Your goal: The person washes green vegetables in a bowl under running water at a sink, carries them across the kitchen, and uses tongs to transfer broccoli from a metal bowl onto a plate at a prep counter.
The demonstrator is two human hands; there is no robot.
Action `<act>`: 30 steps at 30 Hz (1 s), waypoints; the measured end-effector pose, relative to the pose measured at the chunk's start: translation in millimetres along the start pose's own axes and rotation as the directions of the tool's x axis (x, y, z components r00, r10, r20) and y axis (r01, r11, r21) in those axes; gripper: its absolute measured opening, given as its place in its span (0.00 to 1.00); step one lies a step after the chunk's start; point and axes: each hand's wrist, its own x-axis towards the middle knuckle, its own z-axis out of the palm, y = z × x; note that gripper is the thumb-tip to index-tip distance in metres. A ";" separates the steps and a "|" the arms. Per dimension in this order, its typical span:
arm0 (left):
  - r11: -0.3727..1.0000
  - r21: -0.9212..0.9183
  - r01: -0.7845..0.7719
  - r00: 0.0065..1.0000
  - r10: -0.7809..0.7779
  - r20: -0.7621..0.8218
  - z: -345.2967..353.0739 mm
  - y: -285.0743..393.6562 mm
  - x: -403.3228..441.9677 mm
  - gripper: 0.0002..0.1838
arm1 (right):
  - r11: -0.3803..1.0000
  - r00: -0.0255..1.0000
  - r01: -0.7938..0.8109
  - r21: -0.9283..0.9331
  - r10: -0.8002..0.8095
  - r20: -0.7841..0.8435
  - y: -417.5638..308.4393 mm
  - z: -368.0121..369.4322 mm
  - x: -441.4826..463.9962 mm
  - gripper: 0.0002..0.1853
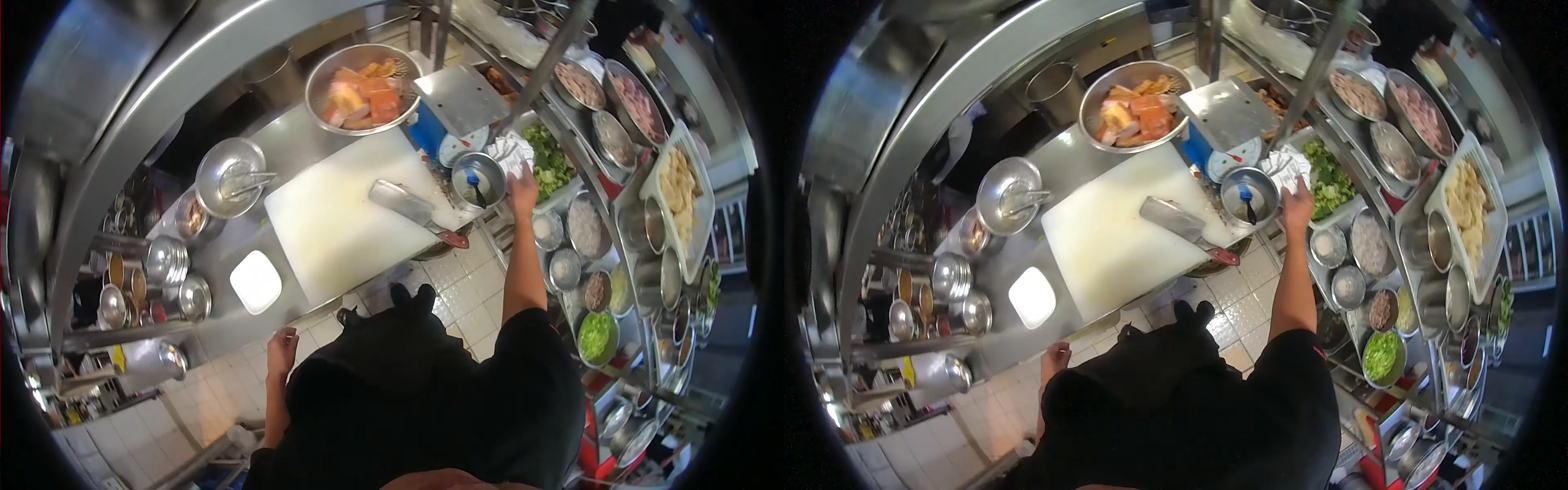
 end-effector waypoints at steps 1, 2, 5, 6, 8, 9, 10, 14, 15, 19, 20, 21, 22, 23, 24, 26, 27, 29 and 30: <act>1.000 -0.002 -0.001 1.000 0.001 -0.010 -1.3 1.8 -1.8 0.10 | 0.990 0.989 -0.131 -0.051 0.134 0.062 -17.5 -9.1 -4.7 0.30; 1.000 -0.003 -0.003 1.000 0.003 -0.020 -2.5 1.1 -4.5 0.10 | 0.983 0.991 -0.125 -0.132 0.130 0.023 -25.2 -13.7 -9.6 0.29; 0.998 -0.063 0.002 0.998 -0.005 -0.056 -1.9 -4.1 -9.3 0.09 | 0.957 0.985 -0.144 -0.252 0.115 -0.129 -40.4 -19.9 -24.9 0.26; 0.998 -0.069 0.009 0.998 -0.014 -0.069 -2.6 -2.8 -10.7 0.09 | 0.962 0.973 -0.164 -0.217 0.122 -0.195 -45.3 -20.2 -30.5 0.24; 0.998 -0.064 0.009 0.996 -0.014 -0.090 -1.9 -8.1 -12.0 0.09 | 0.983 0.950 -0.165 -0.078 0.137 -0.280 -63.1 -18.7 -39.7 0.21; 0.998 -0.062 0.008 0.995 -0.015 -0.100 -1.0 -9.7 -12.6 0.09 | 0.989 0.944 -0.147 0.023 0.147 -0.296 -81.5 -15.8 -46.5 0.19; 0.998 -0.065 0.010 0.994 -0.017 -0.109 -1.3 -8.5 -13.4 0.09 | 0.984 0.937 -0.127 0.123 0.160 -0.311 -99.0 -12.0 -53.8 0.18; 0.995 -0.097 0.013 0.989 -0.027 -0.143 -1.3 -9.7 -14.3 0.09 | 0.927 0.990 -0.101 0.361 0.130 -0.055 -162.9 22.4 -78.9 0.10; 0.994 -0.109 0.014 0.988 -0.031 -0.154 -0.9 -11.9 -15.0 0.09 | 0.926 0.997 -0.061 0.372 0.070 -0.011 -176.1 34.2 -83.9 0.09; 0.989 -0.146 0.036 0.977 -0.066 -0.205 -3.1 -18.6 -21.8 0.08 | 0.844 0.974 -0.092 0.528 -0.032 0.222 -229.9 85.1 -102.5 0.07; 0.988 -0.152 0.033 0.971 -0.068 -0.229 -2.6 -23.1 -23.8 0.09 | 0.802 0.955 -0.152 0.578 -0.031 0.295 -244.1 94.8 -108.5 0.07; 0.986 -0.161 0.032 0.964 -0.073 -0.255 -2.6 -26.3 -27.0 0.09 | 0.804 0.913 -0.203 0.560 -0.051 0.404 -265.5 96.0 -112.4 0.06; 0.984 -0.175 0.034 0.956 -0.083 -0.281 -3.8 -27.3 -31.9 0.09 | 0.792 0.878 -0.255 0.555 -0.051 0.476 -279.4 103.3 -117.8 0.07; 0.982 -0.187 0.035 0.946 -0.093 -0.310 -6.0 -28.2 -36.3 0.09 | 0.780 0.836 -0.307 0.546 -0.054 0.547 -292.8 112.0 -123.5 0.07; 0.979 -0.199 0.035 0.935 -0.102 -0.339 -9.0 -30.3 -40.5 0.09 | 0.768 0.788 -0.356 0.532 -0.059 0.613 -305.9 121.2 -129.5 0.07; 0.973 -0.214 0.089 0.913 -0.166 -0.374 -13.9 -37.5 -49.9 0.09 | 0.788 0.728 -0.327 0.521 -0.142 0.671 -324.1 142.1 -141.8 0.10; 0.968 -0.225 0.115 0.901 -0.197 -0.387 -14.7 -41.2 -53.7 0.09 | 0.817 0.703 -0.273 0.507 -0.191 0.685 -324.8 158.6 -149.3 0.10; 0.961 -0.251 0.116 0.875 -0.218 -0.431 -20.1 -47.2 -60.7 0.09 | 0.853 0.685 -0.106 0.511 -0.310 0.660 -332.1 187.7 -164.7 0.11; 0.958 -0.261 0.114 0.866 -0.225 -0.447 -20.9 -50.9 -66.6 0.09 | 0.853 0.686 0.005 0.522 -0.383 0.619 -342.9 205.7 -171.0 0.11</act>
